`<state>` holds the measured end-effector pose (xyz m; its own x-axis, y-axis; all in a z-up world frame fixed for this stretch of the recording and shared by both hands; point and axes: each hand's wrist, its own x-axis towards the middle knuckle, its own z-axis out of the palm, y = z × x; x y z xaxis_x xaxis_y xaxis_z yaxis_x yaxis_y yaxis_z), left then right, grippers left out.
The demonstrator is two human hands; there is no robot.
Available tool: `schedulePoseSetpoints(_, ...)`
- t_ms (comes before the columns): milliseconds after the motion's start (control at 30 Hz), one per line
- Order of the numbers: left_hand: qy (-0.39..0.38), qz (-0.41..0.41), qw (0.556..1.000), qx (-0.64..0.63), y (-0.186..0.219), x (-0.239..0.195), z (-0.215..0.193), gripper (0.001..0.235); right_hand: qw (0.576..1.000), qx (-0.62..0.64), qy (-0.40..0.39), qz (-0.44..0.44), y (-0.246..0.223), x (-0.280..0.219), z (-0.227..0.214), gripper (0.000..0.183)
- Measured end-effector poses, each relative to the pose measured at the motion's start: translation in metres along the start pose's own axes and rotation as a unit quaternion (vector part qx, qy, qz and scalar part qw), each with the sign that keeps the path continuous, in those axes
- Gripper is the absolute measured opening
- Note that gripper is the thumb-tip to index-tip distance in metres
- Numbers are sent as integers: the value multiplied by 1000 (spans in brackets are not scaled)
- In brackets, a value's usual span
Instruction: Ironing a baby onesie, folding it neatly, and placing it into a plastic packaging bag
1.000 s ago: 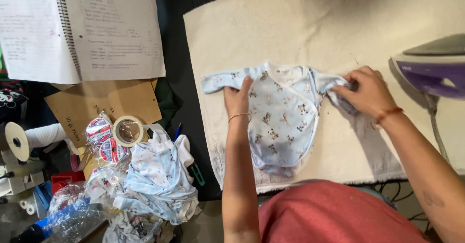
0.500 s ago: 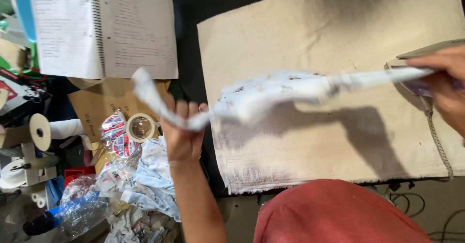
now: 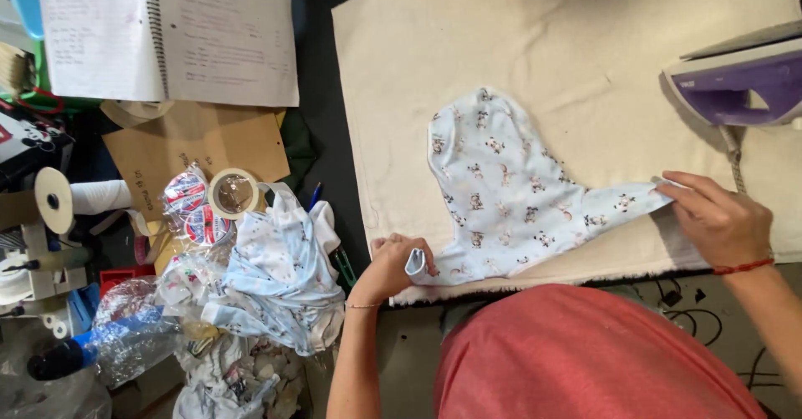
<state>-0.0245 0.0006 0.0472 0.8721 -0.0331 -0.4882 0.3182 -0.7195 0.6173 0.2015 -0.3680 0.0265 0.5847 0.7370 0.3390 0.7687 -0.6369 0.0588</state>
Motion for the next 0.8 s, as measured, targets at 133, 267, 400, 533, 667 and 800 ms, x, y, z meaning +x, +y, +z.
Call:
schedulePoseSetpoints(133, 19, 49, 999, -2, 36, 11, -27, 20, 1000, 16, 4, 24, -7, -2, 1, 25)
schedulePoseSetpoints(267, -167, -14, 986, -7, 96, 49, -46, 49, 996, 84, -10, 39, -12, -5, -5, 24)
schedulePoseSetpoints(400, -187, 69, 977, -70, 100, 113, -2, 60, 985, 170, -10, 37, -20, 2, -12, 25)
schedulePoseSetpoints(533, -133, 43, 990, 10, 94, 131, 30, 76, 972, 235, 12, 31, -37, 22, -32, 24)
schedulePoseSetpoints(667, 152, 135, 975, -93, 100, 85, 23, 58, 965, 262, 22, 14, -43, 28, -35, 24)
schedulePoseSetpoints(800, 411, 120, 903, 22, 110, 42, 41, 29, 982, 184, 40, 14, -41, 28, -32, 34)
